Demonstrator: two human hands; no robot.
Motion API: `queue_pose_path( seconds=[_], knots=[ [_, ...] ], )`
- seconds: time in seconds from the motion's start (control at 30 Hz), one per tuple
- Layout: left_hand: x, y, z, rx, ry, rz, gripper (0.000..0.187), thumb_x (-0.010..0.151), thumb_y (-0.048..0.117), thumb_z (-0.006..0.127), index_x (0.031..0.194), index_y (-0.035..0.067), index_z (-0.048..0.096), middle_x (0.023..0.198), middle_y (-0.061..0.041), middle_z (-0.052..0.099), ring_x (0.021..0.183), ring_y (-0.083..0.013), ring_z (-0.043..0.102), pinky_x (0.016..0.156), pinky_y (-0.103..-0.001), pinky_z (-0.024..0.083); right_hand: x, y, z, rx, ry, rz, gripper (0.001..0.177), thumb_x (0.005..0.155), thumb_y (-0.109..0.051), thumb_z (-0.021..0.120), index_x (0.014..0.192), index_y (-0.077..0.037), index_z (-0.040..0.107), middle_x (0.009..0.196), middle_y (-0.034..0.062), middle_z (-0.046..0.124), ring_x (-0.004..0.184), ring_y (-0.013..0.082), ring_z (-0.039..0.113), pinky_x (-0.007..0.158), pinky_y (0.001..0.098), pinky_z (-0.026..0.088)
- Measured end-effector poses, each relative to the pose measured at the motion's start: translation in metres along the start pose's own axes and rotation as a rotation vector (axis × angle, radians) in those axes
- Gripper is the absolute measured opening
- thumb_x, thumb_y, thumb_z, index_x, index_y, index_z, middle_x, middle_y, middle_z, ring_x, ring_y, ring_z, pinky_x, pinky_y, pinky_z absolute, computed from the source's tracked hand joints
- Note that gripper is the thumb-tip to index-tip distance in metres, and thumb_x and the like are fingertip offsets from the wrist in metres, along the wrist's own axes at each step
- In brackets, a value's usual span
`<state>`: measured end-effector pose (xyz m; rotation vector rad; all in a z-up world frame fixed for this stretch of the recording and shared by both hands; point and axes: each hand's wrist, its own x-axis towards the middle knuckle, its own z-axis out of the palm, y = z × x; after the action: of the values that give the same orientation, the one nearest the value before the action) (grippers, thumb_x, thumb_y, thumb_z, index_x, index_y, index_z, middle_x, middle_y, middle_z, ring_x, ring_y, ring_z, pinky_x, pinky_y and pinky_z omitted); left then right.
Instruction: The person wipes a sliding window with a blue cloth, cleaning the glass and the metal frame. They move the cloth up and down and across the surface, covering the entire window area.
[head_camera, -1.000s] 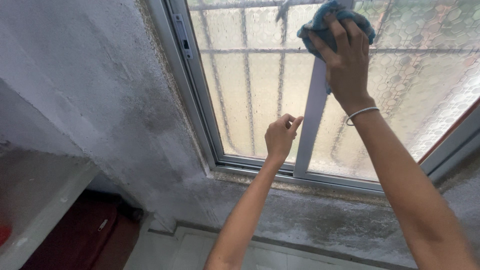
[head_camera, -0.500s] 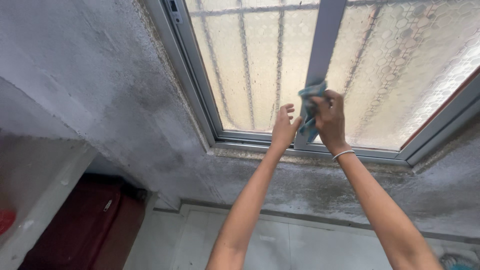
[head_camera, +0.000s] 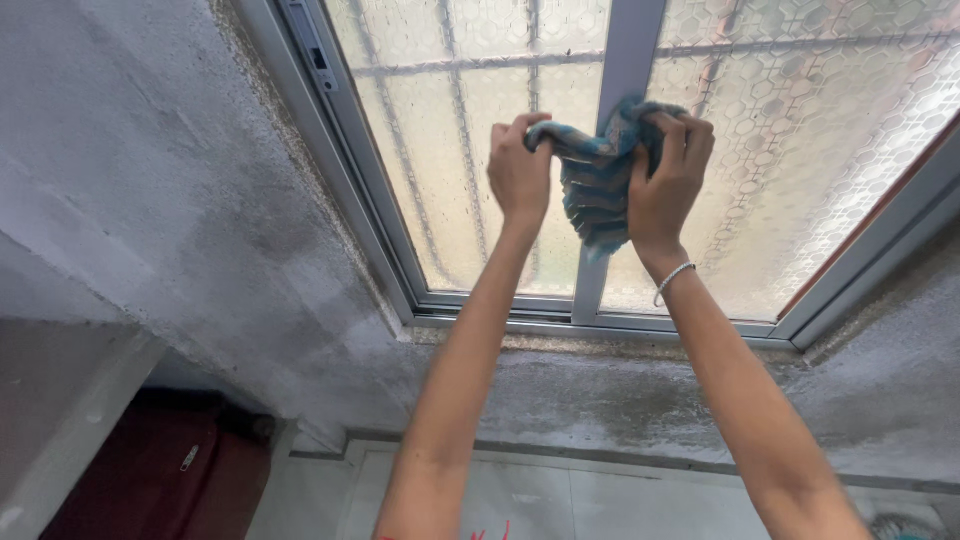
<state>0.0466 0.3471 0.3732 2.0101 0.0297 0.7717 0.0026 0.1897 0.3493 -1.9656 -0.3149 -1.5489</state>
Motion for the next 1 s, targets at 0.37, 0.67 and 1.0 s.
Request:
queue_pose_path(
  seconds=[0.37, 0.67, 1.0],
  knots=[
    [-0.093, -0.079, 0.109, -0.387, -0.011, 0.244, 0.053, 0.110, 0.036, 0.048, 0.144, -0.004, 0.042, 0.132, -0.026, 0.052, 0.124, -0.0413, 0.054, 0.109, -0.048, 0.043, -0.095, 0.045, 0.035, -0.028, -0.088, -0.087, 0.039, 0.103, -0.002, 0.065, 0.139, -0.005, 0.051, 0.132, 0.0190, 0.049, 0.121, 0.0376, 0.049, 0.103, 0.0488, 0.043],
    [-0.164, -0.203, 0.144, -0.201, -0.247, 0.094, 0.055, 0.104, 0.033, 0.056, 0.140, -0.006, 0.044, 0.134, -0.028, 0.051, 0.126, -0.0436, 0.050, 0.109, -0.048, 0.040, -0.214, 0.067, 0.027, -0.027, -0.305, 0.063, 0.037, 0.098, 0.002, 0.061, 0.132, -0.004, 0.048, 0.125, 0.0216, 0.050, 0.116, 0.0422, 0.052, 0.095, 0.0527, 0.048],
    [-0.047, -0.038, 0.102, -0.567, -0.005, 0.277, 0.060, 0.105, 0.036, 0.059, 0.151, 0.001, 0.044, 0.145, -0.021, 0.052, 0.136, -0.0361, 0.055, 0.115, -0.043, 0.046, -0.043, 0.041, 0.035, -0.085, -0.112, -0.106, 0.042, 0.115, -0.017, 0.067, 0.149, -0.009, 0.045, 0.144, 0.0189, 0.044, 0.134, 0.0361, 0.046, 0.107, 0.0496, 0.049]
  ],
)
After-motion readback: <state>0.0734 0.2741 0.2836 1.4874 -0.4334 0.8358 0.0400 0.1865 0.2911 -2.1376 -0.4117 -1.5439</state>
